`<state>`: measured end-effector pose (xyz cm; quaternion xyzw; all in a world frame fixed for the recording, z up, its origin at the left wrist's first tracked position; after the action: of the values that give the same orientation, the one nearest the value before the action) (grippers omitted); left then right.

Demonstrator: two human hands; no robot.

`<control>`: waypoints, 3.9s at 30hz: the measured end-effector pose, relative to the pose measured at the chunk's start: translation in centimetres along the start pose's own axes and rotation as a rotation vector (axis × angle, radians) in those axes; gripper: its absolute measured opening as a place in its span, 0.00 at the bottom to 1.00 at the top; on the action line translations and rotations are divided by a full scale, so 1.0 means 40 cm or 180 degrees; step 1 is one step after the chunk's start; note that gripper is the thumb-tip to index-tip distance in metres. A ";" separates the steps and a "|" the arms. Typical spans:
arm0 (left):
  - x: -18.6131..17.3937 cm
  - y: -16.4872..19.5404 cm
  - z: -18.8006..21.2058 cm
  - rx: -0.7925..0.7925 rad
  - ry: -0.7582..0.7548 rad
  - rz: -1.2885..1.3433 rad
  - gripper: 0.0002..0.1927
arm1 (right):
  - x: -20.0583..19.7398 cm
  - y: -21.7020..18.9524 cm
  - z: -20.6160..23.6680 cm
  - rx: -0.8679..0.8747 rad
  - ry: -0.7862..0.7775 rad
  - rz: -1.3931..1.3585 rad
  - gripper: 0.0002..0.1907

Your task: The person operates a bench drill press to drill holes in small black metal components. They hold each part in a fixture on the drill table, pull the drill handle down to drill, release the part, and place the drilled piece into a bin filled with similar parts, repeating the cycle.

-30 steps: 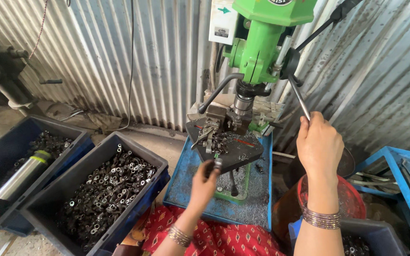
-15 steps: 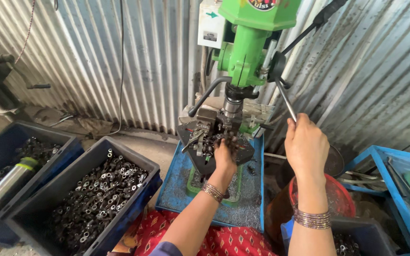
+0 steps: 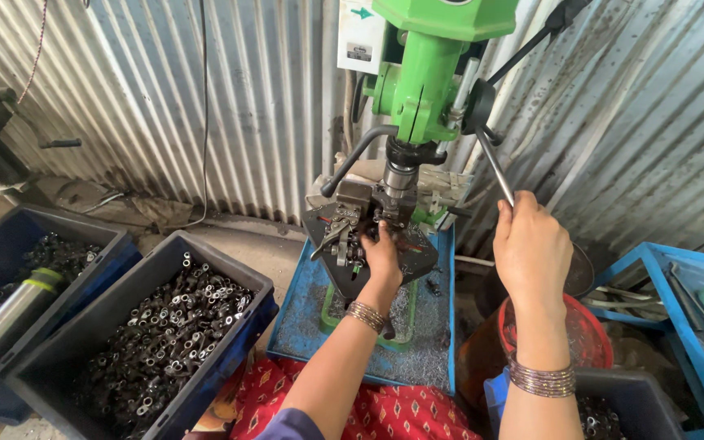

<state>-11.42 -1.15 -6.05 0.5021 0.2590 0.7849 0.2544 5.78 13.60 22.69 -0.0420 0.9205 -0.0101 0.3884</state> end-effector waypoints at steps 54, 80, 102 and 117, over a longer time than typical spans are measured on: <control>-0.015 0.525 -0.097 0.2846 0.0418 -0.4713 0.30 | 0.316 0.034 -0.133 -0.0020 0.0235 0.0539 0.23; -0.028 0.521 -0.102 0.2976 0.0407 -0.4609 0.34 | 0.330 0.018 -0.126 -0.0117 0.0511 0.0753 0.21; -0.032 0.516 -0.101 0.2944 0.0432 -0.4588 0.35 | 0.343 0.028 -0.129 -0.0073 0.0498 0.0856 0.20; -0.027 0.524 -0.088 0.2965 0.0421 -0.4621 0.34 | 0.354 0.030 -0.125 -0.0122 0.0631 0.0805 0.19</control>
<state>-17.19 -17.83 5.86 0.2189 0.8252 0.2697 0.4454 -7.71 13.54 16.01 0.0680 0.9523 0.0523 0.2929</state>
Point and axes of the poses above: each hand's wrist, its own z-axis away from the middle knuckle, its own x-axis out of the palm, y = z × x, the point moved 7 cm from there along -z, towards the middle knuckle, and after that the axes turned 8 degrees about -x, right-handed, at the moved point
